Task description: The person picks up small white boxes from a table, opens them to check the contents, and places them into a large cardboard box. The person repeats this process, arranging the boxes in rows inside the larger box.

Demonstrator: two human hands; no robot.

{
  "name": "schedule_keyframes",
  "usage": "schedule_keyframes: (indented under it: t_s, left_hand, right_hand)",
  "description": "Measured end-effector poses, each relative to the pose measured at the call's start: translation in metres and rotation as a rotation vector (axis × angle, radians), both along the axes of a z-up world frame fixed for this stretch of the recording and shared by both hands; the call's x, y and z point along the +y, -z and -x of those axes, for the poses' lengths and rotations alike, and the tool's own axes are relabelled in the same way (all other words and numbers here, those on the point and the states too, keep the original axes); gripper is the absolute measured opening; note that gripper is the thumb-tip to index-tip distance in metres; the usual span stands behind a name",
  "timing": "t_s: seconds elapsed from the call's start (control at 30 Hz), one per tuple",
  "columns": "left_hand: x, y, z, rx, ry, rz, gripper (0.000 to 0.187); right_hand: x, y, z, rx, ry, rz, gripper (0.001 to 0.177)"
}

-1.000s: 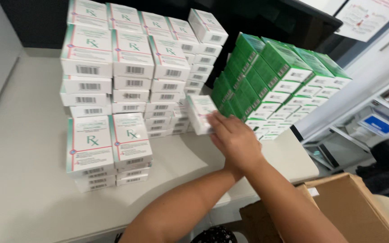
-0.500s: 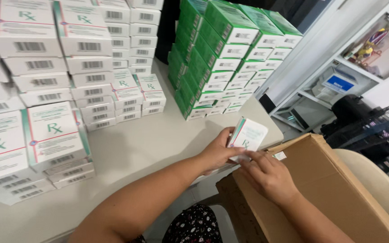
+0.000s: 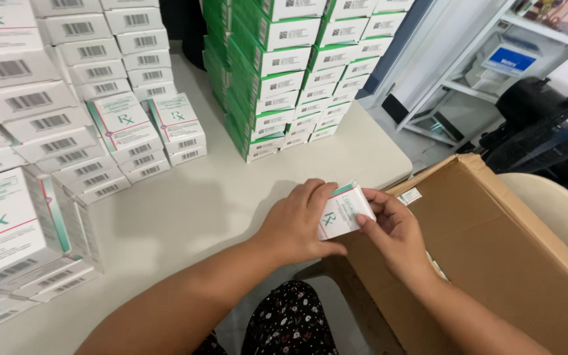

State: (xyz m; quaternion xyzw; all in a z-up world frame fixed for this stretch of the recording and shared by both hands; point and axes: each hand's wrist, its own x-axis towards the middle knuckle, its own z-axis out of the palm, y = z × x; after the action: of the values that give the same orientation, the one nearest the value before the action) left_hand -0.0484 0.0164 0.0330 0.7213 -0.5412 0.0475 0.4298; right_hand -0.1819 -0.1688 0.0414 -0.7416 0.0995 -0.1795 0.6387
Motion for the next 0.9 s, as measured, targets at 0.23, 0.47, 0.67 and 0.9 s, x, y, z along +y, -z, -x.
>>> schedule_keyframes:
  t_s: [0.23,0.47,0.67,0.9]
  left_hand:
    - [-0.001,0.005,0.004,-0.090,0.010,0.123,0.076]
    - [-0.007,0.015,0.000,-0.043,0.069,0.292,0.072]
    - [-0.008,0.019,-0.003,0.060,0.142,0.328,0.077]
    - [-0.010,0.016,0.003,0.055,0.178,0.395,0.077]
  right_hand:
    - [0.000,0.008,0.011,-0.021,0.016,0.037,0.042]
    - [0.013,-0.006,0.021,-0.105,0.033,0.216,0.043]
    - [0.022,-0.021,0.035,-0.187,-0.017,0.538,0.043]
    - [0.029,-0.022,0.039,-0.172,-0.022,0.481,0.052]
